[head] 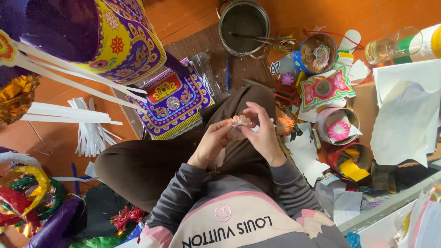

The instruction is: Decorating paper horse figures by gluing on paper strips and decorative flowers.

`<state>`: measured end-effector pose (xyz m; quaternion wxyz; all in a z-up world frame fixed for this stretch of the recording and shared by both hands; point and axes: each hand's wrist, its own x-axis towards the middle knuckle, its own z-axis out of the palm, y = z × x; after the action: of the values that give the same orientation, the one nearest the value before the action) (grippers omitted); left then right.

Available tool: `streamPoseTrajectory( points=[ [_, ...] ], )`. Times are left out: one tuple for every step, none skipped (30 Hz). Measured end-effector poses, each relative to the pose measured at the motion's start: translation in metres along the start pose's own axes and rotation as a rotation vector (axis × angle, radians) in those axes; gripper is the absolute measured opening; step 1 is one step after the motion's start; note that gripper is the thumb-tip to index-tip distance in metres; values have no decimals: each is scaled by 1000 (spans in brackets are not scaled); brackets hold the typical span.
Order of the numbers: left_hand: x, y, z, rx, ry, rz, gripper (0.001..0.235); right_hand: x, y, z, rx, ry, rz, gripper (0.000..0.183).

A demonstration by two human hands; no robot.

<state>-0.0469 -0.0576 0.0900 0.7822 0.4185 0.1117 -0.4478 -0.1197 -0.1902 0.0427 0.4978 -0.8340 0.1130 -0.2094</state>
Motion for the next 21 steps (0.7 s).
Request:
streamPoseTrajectory(
  points=[
    [-6, 9, 9, 23, -3, 3, 16, 0, -1, -1, 123, -52, 156, 62],
    [-12, 17, 17, 46, -6, 6, 17, 0, -3, -2, 246, -105, 313, 63],
    [-8, 11, 10, 46, -6, 7, 17, 0, -1, -3, 246, -105, 312, 63],
    [-4, 5, 3, 82, 0, 6, 16, 0, 0, -3, 285, -124, 378, 61],
    [-1, -2, -5, 118, 6, 5, 18, 0, 2, -4, 323, -143, 443, 60],
    [2, -4, -6, 118, 6, 5, 18, 0, 4, -4, 324, -143, 443, 60],
    [4, -6, -8, 110, 28, 8, 14, 1, 5, -4, 349, -162, 473, 58],
    [6, -8, -10, 103, 49, 11, 12, 1, 6, -4, 375, -180, 503, 56],
    [3, -1, -5, 103, 49, 12, 12, 5, 4, -6, 376, -180, 502, 56],
    [0, 5, 0, 112, 73, 11, 11, 9, 1, -7, 452, -186, 537, 42],
    [-4, 12, 5, 121, 97, 10, 10, 14, -2, -9, 529, -192, 572, 33],
    [-2, 12, 2, 122, 98, 13, 10, 14, 0, -8, 531, -194, 569, 33],
    [-1, 11, -1, 156, 97, 32, 10, 14, 3, -7, 513, -213, 609, 25],
    [1, 11, -4, 190, 95, 52, 13, 15, 5, -5, 494, -234, 648, 17],
    [9, 1, -18, 190, 97, 55, 13, 21, -4, -4, 495, -236, 645, 17],
    [18, -8, -32, 236, 129, 95, 12, 27, -12, -3, 478, -246, 627, 11],
    [26, -17, -45, 282, 162, 135, 12, 33, -20, -2, 461, -256, 609, 6],
    [26, -13, -45, 282, 162, 142, 12, 33, -14, 2, 462, -258, 602, 6],
    [26, -9, -44, 306, 171, 149, 11, 33, -9, 6, 403, -248, 551, 5],
    [27, -5, -42, 332, 178, 159, 11, 34, -4, 10, 345, -234, 497, 6],
    [32, -12, -62, 334, 176, 168, 11, 36, -3, 13, 346, -234, 488, 6]
  ],
)
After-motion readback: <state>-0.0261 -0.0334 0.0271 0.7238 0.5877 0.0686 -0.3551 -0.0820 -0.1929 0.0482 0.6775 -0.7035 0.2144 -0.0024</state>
